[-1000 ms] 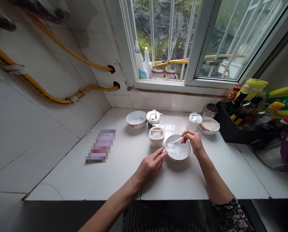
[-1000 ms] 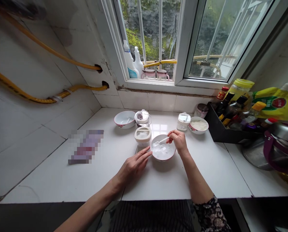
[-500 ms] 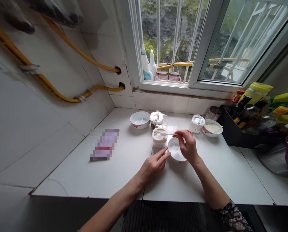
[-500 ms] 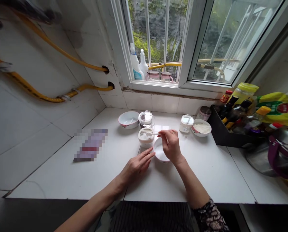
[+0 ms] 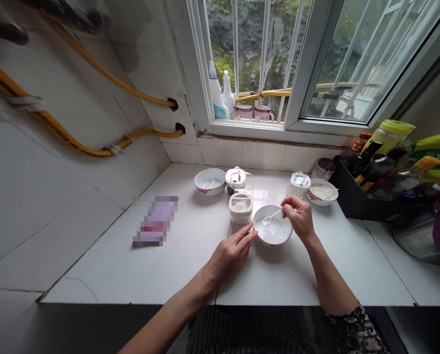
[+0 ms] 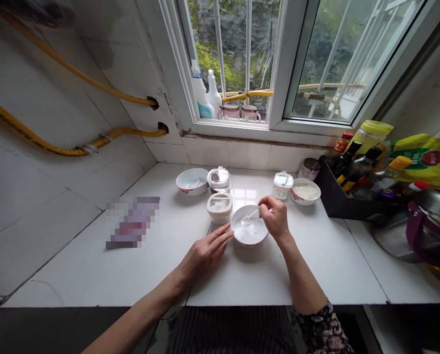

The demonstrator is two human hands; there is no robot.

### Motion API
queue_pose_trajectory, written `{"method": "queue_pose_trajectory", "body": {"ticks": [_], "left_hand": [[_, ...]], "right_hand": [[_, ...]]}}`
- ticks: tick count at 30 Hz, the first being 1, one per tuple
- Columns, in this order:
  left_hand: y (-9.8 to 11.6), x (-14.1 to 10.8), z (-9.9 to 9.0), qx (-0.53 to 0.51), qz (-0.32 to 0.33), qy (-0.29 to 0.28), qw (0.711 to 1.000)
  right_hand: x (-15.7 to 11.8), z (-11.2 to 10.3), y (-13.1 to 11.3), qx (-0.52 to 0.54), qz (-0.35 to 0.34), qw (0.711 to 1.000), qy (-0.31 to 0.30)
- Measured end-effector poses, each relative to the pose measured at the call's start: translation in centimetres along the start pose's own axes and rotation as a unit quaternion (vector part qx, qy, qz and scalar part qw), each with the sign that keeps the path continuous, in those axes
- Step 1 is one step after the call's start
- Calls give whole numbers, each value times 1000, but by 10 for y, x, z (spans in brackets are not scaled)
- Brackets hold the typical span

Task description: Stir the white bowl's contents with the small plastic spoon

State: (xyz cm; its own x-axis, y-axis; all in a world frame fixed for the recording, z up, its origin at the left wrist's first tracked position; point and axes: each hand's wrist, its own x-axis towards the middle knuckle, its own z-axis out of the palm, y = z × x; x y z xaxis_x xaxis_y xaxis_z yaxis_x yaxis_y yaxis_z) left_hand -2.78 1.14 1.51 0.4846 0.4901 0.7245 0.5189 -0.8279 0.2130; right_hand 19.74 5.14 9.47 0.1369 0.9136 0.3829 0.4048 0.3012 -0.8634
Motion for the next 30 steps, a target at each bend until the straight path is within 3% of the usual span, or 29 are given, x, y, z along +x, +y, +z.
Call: {"method": "queue_pose_trajectory", "body": {"ticks": [8, 19, 24, 30], "left_hand": [[0, -2, -1, -5, -9, -9, 1000], [-1, -2, 1, -10, -4, -7, 1000], [-2, -3, 0, -8, -7, -11, 1000], [-2, -3, 1, 1, -2, -8, 1000]], "right_hand": [[-5, 13, -1, 18, 52, 995, -89], [3, 5, 5, 120, 133, 983, -50], [2, 7, 8, 96, 127, 986, -54], [0, 8, 8, 32, 69, 996, -51]]}}
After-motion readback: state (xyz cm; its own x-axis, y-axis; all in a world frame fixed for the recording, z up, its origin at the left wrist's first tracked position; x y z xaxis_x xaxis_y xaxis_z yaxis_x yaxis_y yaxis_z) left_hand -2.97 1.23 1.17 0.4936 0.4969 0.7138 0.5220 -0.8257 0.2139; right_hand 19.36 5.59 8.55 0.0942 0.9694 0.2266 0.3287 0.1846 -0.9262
